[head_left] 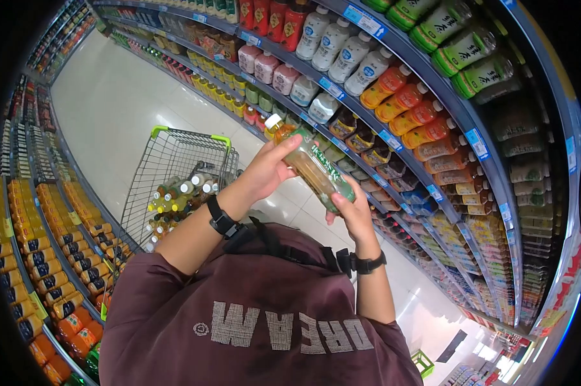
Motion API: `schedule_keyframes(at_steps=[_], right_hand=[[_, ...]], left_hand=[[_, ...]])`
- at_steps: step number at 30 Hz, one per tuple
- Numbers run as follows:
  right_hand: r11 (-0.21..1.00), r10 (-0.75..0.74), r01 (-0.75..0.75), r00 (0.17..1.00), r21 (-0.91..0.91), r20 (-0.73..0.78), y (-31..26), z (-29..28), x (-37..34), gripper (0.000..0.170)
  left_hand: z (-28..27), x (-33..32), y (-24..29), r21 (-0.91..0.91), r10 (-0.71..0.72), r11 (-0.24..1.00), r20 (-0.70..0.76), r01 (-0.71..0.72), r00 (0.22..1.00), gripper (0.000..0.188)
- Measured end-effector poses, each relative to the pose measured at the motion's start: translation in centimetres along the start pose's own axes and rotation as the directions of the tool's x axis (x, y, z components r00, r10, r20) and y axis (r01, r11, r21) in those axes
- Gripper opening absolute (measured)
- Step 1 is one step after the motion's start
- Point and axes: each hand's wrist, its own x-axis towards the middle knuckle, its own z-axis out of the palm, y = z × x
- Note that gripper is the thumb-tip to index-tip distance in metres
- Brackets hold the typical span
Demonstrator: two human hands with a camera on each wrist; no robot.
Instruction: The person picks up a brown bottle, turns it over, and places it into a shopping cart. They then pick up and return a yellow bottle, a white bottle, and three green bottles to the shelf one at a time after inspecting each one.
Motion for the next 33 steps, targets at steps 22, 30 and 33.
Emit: schedule_keyframes(at_steps=[22,30,33], right_hand=[[0.496,0.540,-0.648,0.751,-0.578,-0.379,28.9,-16.6,-13.8,0.042],[0.453,0.737,-0.804,0.581,-0.385,-0.347,25.3,-11.7,-18.0,0.040],[0.462,0.763,-0.843,0.536,-0.276,-0.361,24.1,-10.5,-20.2,0.039]], left_hand=[[-35.6,-13.3,11.2,0.255,0.203,0.963,-0.893,0.082,0.402,0.038],[-43.8,-7.9,5.3,0.178,-0.038,0.928,-0.829,0.327,0.559,0.053],[-49.1,-6.1,1.4,0.424,-0.029,0.769,-0.725,0.479,0.689,0.072]])
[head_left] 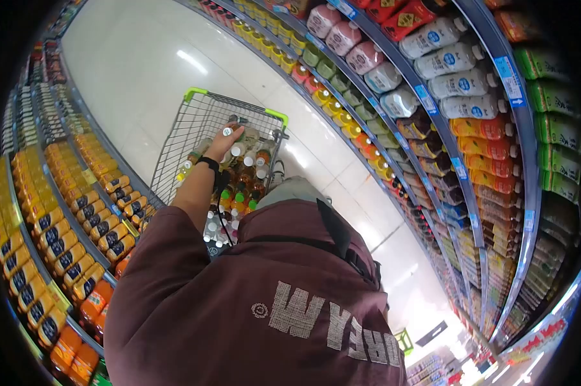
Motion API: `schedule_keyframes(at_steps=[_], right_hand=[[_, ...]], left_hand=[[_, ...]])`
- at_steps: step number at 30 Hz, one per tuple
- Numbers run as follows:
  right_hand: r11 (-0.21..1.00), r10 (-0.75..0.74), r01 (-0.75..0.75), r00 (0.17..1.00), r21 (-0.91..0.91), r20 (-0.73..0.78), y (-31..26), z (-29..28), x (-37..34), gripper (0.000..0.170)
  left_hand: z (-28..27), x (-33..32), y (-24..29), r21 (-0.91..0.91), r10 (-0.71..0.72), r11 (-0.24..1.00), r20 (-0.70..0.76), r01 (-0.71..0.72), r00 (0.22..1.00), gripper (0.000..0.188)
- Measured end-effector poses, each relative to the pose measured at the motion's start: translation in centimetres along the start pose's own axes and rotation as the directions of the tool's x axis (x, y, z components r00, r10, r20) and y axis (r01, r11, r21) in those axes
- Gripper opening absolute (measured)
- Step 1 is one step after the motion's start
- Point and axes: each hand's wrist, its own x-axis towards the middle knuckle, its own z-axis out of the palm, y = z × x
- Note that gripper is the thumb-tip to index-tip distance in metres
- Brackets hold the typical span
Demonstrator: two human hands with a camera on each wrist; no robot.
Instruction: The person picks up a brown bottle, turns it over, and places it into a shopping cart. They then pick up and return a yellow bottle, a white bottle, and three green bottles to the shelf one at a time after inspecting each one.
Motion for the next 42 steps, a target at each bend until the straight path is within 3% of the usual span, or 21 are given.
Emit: schedule_keyframes(at_steps=[1,4,5,7,9,12,15,17,18,19,20,21,22,23,27,29,31,33,35,39,42], right_hand=[[0.999,0.020,-0.020,1.000,0.045,-0.002,0.4,0.6,-1.0,0.038],[0.964,-0.018,0.051,0.992,0.261,-0.129,-3.1,0.3,-0.3,0.033],[0.946,0.038,0.020,0.985,0.324,-0.170,-5.3,0.2,-0.8,0.031],[0.957,0.017,0.046,0.977,0.287,-0.212,-9.8,0.5,-2.5,0.036],[0.962,-0.026,0.082,0.977,0.262,-0.213,-10.6,0.6,-3.1,0.035],[0.981,0.003,0.030,0.985,0.192,-0.170,-10.0,1.3,-3.8,0.034],[0.980,0.044,-0.016,0.989,0.198,-0.140,-7.1,2.0,-4.2,0.033],[0.985,0.061,-0.045,0.994,0.167,-0.095,-6.1,2.6,-4.4,0.035],[0.975,0.139,-0.123,0.987,0.183,-0.083,-3.8,2.6,-3.1,0.036],[0.968,0.110,-0.108,0.994,0.227,0.003,-1.6,2.3,-2.2,0.035],[0.936,-0.077,0.059,0.996,0.348,0.037,1.1,2.1,-1.3,0.034],[0.958,0.073,-0.071,0.997,0.277,0.004,-0.8,2.1,-1.6,0.037],[0.978,0.060,-0.042,0.995,0.203,-0.081,-3.6,2.4,-2.1,0.034],[0.992,0.042,-0.024,0.989,0.127,-0.145,-6.6,2.1,-3.0,0.031],[0.972,-0.201,0.231,0.905,0.034,-0.375,-15.7,-3.6,-3.5,0.023],[0.816,-0.572,0.479,0.590,-0.323,-0.571,-20.1,-8.4,-3.8,0.028],[0.744,-0.590,0.601,0.387,-0.292,-0.708,-28.6,-11.5,-8.1,0.020],[0.587,-0.618,0.709,0.081,-0.391,-0.782,-34.5,-15.1,-11.0,0.017],[0.459,-0.615,0.757,-0.108,-0.465,-0.781,-39.0,-18.9,-13.7,0.025],[0.306,-0.561,0.752,-0.353,-0.584,-0.749,-45.9,-25.4,-15.6,0.047],[0.317,-0.498,0.774,-0.356,-0.548,-0.790,-49.7,-28.7,-15.2,0.064]], left_hand=[[-0.2,1.8,-1.6,0.010,-0.013,1.000,0.026,0.013,1.000,0.072],[0.6,3.9,-3.9,0.523,0.047,0.844,0.145,-0.117,0.988,0.085],[1.1,3.3,-3.9,0.525,0.038,0.842,0.172,-0.124,0.984,0.085],[2.0,2.9,-4.3,0.736,0.055,0.627,0.286,-0.256,0.957,0.088],[2.2,4.9,-8.0,0.698,0.086,0.624,0.385,-0.351,0.919,0.092],[3.4,4.7,-7.7,0.922,-0.134,0.367,0.187,-0.126,0.973,0.097],[3.1,2.0,-3.6,0.936,-0.181,0.340,0.165,-0.096,0.969,0.097],[0.6,5.4,-8.3,0.851,-0.079,0.404,0.397,-0.335,0.914,0.097],[-0.4,5.0,-6.8,0.745,-0.079,0.489,0.557,-0.454,0.827,0.088],[-0.6,5.3,-9.4,0.751,0.074,0.483,0.478,-0.451,0.875,0.063],[-0.2,3.7,-6.2,0.552,0.143,0.601,0.637,-0.578,0.757,0.049],[-0.4,4.7,-7.5,0.531,0.236,0.506,0.673,-0.680,0.701,0.052],[0.5,3.8,-7.1,0.668,0.126,0.516,0.560,-0.536,0.819,0.055],[-0.5,6.1,-9.6,0.720,0.087,0.488,0.522,-0.493,0.849,0.074],[1.4,6.5,-9.7,0.867,0.039,0.240,0.440,-0.436,0.897,0.089],[2.1,4.1,-8.5,0.827,0.187,0.452,0.278,-0.334,0.942,0.081],[1.9,4.8,-10.8,0.893,0.338,0.292,0.239,-0.343,0.910,0.064],[1.3,7.2,-13.6,0.912,0.336,0.024,0.379,-0.410,0.863,0.044],[1.6,3.8,-11.9,0.870,0.512,0.151,0.336,-0.469,0.790,0.031],[3.6,-2.6,-9.6,0.722,0.611,0.521,0.059,-0.456,0.790,0.025],[5.7,-8.1,-9.0,0.655,0.670,0.552,0.020,-0.517,0.742,0.035]])
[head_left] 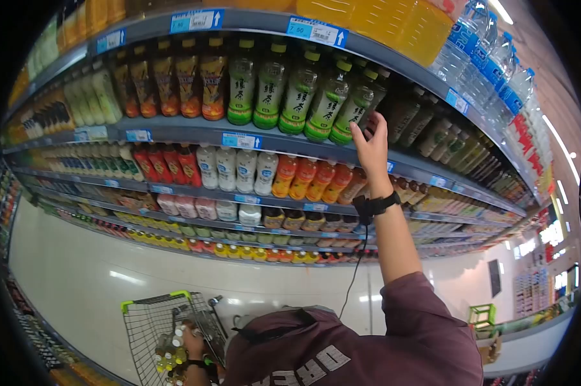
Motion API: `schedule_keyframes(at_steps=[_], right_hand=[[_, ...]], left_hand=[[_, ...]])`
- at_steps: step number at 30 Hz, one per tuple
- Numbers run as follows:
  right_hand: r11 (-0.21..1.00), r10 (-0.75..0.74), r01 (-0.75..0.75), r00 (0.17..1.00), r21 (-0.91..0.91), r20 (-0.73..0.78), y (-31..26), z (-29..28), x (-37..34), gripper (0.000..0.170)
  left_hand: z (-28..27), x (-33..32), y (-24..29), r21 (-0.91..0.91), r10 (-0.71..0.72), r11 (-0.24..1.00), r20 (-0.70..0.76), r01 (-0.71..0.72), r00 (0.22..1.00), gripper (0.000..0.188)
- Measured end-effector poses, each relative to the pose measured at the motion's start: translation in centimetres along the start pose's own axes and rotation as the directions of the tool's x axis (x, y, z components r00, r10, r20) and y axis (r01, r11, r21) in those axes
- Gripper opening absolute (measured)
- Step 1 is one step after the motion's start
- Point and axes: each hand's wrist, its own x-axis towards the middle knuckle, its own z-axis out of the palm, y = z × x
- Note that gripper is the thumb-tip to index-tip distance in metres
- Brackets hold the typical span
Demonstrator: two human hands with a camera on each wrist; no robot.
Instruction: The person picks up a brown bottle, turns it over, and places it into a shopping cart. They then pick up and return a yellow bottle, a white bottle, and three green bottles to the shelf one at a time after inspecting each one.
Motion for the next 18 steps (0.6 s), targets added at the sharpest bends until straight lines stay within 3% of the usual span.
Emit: schedule_keyframes(at_steps=[3,5,7,9,11,12,13,15,17,18], right_hand=[[0.998,-0.018,0.022,0.997,-0.054,0.081,0.0,0.9,1.9,0.072],[1.000,-0.027,0.028,0.996,-0.004,0.089,0.1,1.1,1.8,0.075],[0.996,0.086,-0.089,0.988,0.016,0.131,0.2,0.8,2.0,0.073],[0.996,0.070,-0.077,0.988,0.043,0.140,0.8,0.3,2.0,0.072],[0.987,-0.036,0.030,0.999,0.155,0.034,1.8,0.0,1.3,0.072],[0.992,-0.091,0.094,0.995,0.090,-0.036,1.9,-0.3,0.6,0.071],[0.991,-0.079,0.082,0.996,0.105,-0.033,1.4,-1.3,0.0,0.071],[0.950,-0.309,0.311,0.950,0.042,-0.045,0.0,-3.7,-1.5,0.072],[0.937,-0.312,0.303,0.950,0.175,0.028,-1.3,-5.5,-4.4,0.076],[0.932,-0.265,0.217,0.954,0.289,0.139,-1.7,-6.3,-6.4,0.081]], left_hand=[[0.2,-3.2,2.9,0.017,-0.015,1.000,-0.032,0.016,0.999,0.037],[-0.6,-5.2,5.6,0.019,-0.132,0.991,0.028,0.132,0.991,0.043],[-0.5,-6.9,7.4,-0.075,-0.222,0.971,0.045,0.225,0.974,0.051],[-0.3,-8.7,9.6,-0.081,-0.259,0.963,0.003,0.258,0.966,0.060],[-1.5,-9.2,13.1,-0.089,-0.283,0.956,-0.014,0.281,0.959,0.065],[-1.5,-8.9,13.0,-0.099,-0.299,0.950,0.003,0.297,0.954,0.067],[-2.0,-8.6,15.5,-0.149,-0.293,0.948,-0.056,0.283,0.954,0.064],[-3.2,-7.0,18.1,-0.217,-0.154,0.968,-0.098,0.130,0.983,0.060],[-4.6,-4.7,23.2,-0.342,-0.112,0.936,-0.083,0.077,0.990,0.053],[-6.2,-3.6,28.6,-0.430,-0.097,0.900,-0.036,0.072,0.995,0.050]])
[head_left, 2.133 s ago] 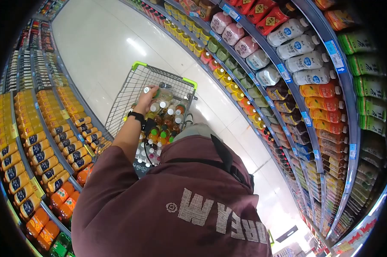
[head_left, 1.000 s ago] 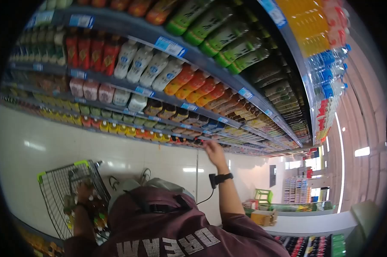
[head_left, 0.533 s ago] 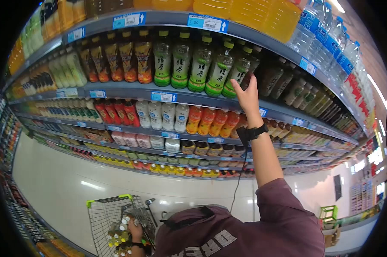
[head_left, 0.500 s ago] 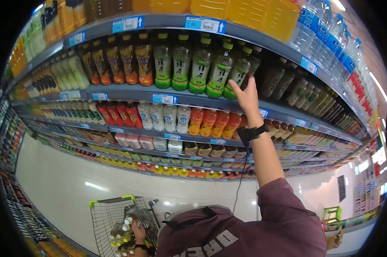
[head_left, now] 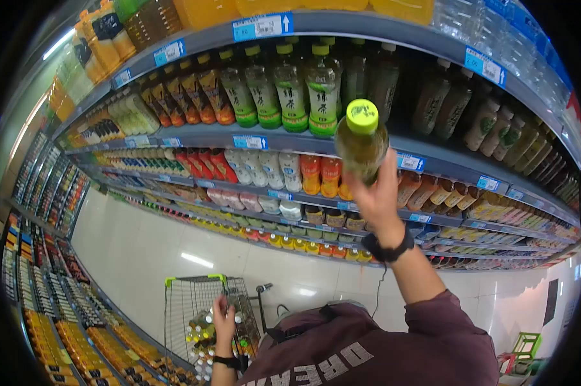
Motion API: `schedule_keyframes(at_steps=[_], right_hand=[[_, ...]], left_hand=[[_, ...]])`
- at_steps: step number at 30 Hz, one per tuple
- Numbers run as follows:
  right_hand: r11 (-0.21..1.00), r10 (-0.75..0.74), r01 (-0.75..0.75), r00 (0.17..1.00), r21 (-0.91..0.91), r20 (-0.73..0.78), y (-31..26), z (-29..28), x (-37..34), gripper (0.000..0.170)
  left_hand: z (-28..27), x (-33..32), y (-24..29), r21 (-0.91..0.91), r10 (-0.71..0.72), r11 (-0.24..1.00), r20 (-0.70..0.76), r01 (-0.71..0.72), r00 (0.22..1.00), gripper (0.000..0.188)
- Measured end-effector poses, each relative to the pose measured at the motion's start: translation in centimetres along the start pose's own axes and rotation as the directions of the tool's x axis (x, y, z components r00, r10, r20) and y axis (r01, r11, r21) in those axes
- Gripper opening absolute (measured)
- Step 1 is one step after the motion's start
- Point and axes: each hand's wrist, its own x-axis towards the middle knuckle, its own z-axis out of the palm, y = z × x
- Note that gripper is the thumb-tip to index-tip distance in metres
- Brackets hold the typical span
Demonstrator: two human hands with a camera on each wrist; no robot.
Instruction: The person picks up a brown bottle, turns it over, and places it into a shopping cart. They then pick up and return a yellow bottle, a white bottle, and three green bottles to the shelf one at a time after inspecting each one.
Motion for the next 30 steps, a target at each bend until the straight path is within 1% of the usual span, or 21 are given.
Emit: schedule_keyframes(at_steps=[1,3,5,6,7,8,9,12,13,15,16,17,19,20,21,22,23,25,27,29,30], right_hand=[[0.986,0.079,-0.090,0.994,0.138,0.079,-0.7,0.2,-2.4,0.084],[0.899,0.158,-0.282,0.922,0.335,0.352,-2.5,-0.1,-5.9,0.088],[0.770,0.165,-0.451,0.823,0.450,0.543,-4.0,0.3,-8.2,0.085],[0.748,0.160,-0.474,0.808,0.465,0.567,-4.9,0.8,-9.4,0.085],[0.599,0.161,-0.575,0.768,0.558,0.620,-5.7,1.3,-10.3,0.081],[0.433,0.146,-0.653,0.731,0.621,0.666,-6.1,1.6,-10.8,0.077],[0.418,0.134,-0.657,0.727,0.627,0.673,-6.4,1.6,-11.4,0.077],[0.215,0.102,-0.840,0.527,0.498,0.844,-7.2,1.0,-13.4,0.059],[0.197,0.094,-0.852,0.508,0.485,0.856,-7.2,0.9,-13.8,0.059],[0.016,0.057,-0.906,0.424,0.424,0.904,-7.0,0.6,-14.8,0.056],[-0.029,0.054,-0.925,0.377,0.379,0.925,-6.7,0.3,-14.8,0.055],[-0.029,0.051,-0.923,0.383,0.384,0.923,-6.4,0.4,-14.4,0.055],[0.202,0.068,-0.899,0.409,0.389,0.910,-6.3,0.0,-14.1,0.065],[0.206,0.065,-0.901,0.403,0.383,0.913,-6.3,-0.1,-13.8,0.065],[0.451,0.084,-0.780,0.520,0.433,0.850,-6.7,-0.1,-13.7,0.069],[0.668,0.066,-0.607,0.625,0.431,0.778,-7.1,-0.3,-13.9,0.074],[0.673,0.061,-0.604,0.620,0.427,0.782,-7.3,0.0,-14.2,0.074],[0.805,0.079,-0.488,0.650,0.336,0.756,-7.6,0.9,-15.1,0.079],[0.780,0.090,-0.525,0.632,0.340,0.770,-7.6,1.1,-15.1,0.075],[0.369,0.002,-0.864,0.370,0.343,0.929,-7.8,0.5,-15.3,0.066],[0.367,0.006,-0.866,0.366,0.338,0.931,-7.8,0.6,-15.5,0.066]], left_hand=[[1.3,0.3,5.9,-0.097,-0.005,0.995,0.045,0.009,0.999,0.048],[3.3,2.0,11.8,-0.229,0.088,0.972,0.175,-0.047,0.981,0.044],[5.2,3.2,18.9,-0.307,0.229,0.944,0.347,-0.120,0.910,0.050],[6.1,3.3,22.6,-0.370,0.307,0.916,0.398,-0.156,0.865,0.056],[7.3,3.3,25.7,-0.436,0.396,0.879,0.442,-0.193,0.805,0.064],[8.5,3.1,27.7,-0.482,0.400,0.860,0.433,-0.167,0.808,0.077],[9.5,2.9,29.0,-0.529,0.406,0.837,0.426,-0.141,0.809,0.090],[11.7,2.2,30.2,-0.610,0.371,0.792,0.444,-0.028,0.816,0.094],[12.1,2.0,30.2,-0.603,0.347,0.797,0.437,-0.015,0.830,0.094],[13.0,1.4,29.7,-0.716,0.340,0.692,0.442,0.098,0.830,0.091],[13.1,1.1,29.9,-0.737,0.333,0.670,0.404,0.087,0.852,0.083],[13.1,1.5,29.8,-0.735,0.337,0.673,0.402,0.081,0.851,0.083],[12.9,1.3,29.6,-0.684,0.280,0.728,0.224,-0.055,0.934,0.073],[12.8,1.1,29.8,-0.687,0.254,0.721,0.142,-0.090,0.957,0.061],[12.7,0.9,30.1,-0.690,0.248,0.719,0.139,-0.086,0.959,0.061],[12.6,0.4,30.1,-0.678,0.205,0.725,0.050,-0.117,0.978,0.057],[12.5,0.3,30.1,-0.663,0.170,0.732,-0.043,-0.155,0.984,0.053],[12.3,-0.1,29.7,-0.655,0.145,0.739,-0.069,-0.155,0.987,0.048],[11.4,-0.1,29.0,-0.701,0.046,0.711,-0.042,-0.062,0.998,0.047],[9.9,-0.3,28.5,-0.720,0.062,0.694,0.037,-0.017,0.997,0.057],[9.3,-0.3,28.5,-0.820,0.150,0.572,0.131,0.022,0.980,0.063]])
